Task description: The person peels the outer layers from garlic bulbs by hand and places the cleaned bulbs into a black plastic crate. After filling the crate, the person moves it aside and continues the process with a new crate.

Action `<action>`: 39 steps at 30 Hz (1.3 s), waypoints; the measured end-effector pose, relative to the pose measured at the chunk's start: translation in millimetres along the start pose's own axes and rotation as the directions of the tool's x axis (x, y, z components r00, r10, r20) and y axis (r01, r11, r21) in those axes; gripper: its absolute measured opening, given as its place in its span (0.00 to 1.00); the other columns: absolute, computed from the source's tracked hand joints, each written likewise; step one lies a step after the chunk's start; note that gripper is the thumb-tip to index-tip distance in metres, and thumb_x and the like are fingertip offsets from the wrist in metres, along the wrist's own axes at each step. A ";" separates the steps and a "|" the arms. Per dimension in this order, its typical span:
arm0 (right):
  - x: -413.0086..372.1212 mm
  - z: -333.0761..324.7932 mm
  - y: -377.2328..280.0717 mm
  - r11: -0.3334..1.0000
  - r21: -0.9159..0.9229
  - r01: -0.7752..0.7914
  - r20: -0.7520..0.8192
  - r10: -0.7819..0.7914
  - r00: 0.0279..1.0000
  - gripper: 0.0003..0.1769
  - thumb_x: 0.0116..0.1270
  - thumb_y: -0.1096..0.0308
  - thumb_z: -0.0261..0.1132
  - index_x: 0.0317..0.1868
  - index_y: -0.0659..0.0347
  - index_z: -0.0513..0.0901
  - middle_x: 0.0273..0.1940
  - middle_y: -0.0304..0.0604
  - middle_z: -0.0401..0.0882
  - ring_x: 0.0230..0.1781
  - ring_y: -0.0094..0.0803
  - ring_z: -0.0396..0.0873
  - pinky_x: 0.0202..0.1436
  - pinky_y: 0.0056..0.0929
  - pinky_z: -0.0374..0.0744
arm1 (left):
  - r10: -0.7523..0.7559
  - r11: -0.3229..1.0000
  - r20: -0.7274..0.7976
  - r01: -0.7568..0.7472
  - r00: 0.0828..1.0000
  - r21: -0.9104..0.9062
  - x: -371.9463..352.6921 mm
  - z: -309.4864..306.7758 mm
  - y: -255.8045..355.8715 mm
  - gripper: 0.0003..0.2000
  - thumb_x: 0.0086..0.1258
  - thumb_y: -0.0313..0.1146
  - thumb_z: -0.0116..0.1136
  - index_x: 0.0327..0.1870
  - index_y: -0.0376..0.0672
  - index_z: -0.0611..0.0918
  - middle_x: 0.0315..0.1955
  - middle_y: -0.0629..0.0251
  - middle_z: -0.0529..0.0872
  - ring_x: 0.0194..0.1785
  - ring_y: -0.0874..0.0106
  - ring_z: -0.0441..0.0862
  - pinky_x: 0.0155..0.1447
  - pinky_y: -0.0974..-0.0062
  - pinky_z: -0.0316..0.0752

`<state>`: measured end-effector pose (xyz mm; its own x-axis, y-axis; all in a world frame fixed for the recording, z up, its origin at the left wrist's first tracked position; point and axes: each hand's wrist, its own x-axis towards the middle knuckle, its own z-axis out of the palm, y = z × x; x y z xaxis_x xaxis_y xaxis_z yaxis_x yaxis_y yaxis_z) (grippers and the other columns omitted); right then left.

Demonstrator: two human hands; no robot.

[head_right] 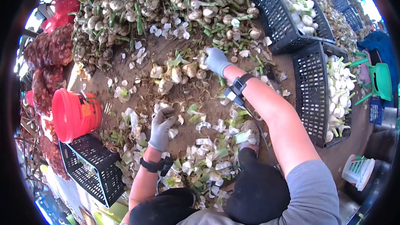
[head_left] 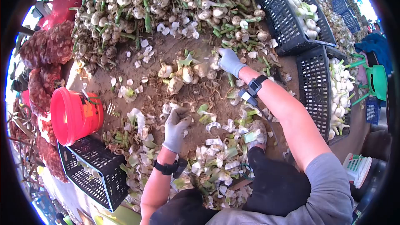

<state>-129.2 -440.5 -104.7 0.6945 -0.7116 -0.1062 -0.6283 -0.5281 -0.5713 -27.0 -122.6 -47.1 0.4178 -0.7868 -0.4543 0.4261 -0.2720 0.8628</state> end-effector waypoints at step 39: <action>-155.2 -20.5 -100.0 0.444 0.896 -0.031 0.239 -0.422 0.875 0.18 0.70 0.62 0.65 0.51 0.68 0.81 0.46 0.41 0.84 0.47 0.20 0.78 0.54 0.25 0.78 | 0.453 0.880 -0.025 -0.443 0.891 0.171 -24.5 36.1 20.4 0.26 0.55 0.14 0.56 0.59 0.33 0.72 0.52 0.57 0.80 0.50 0.70 0.82 0.55 0.75 0.79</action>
<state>-181.3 -286.8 -14.4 0.9563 -0.2887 -0.0467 0.0133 0.2027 -0.9791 -57.5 -128.9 -10.4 0.5858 -0.8102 -0.0196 0.0525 0.0138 0.9985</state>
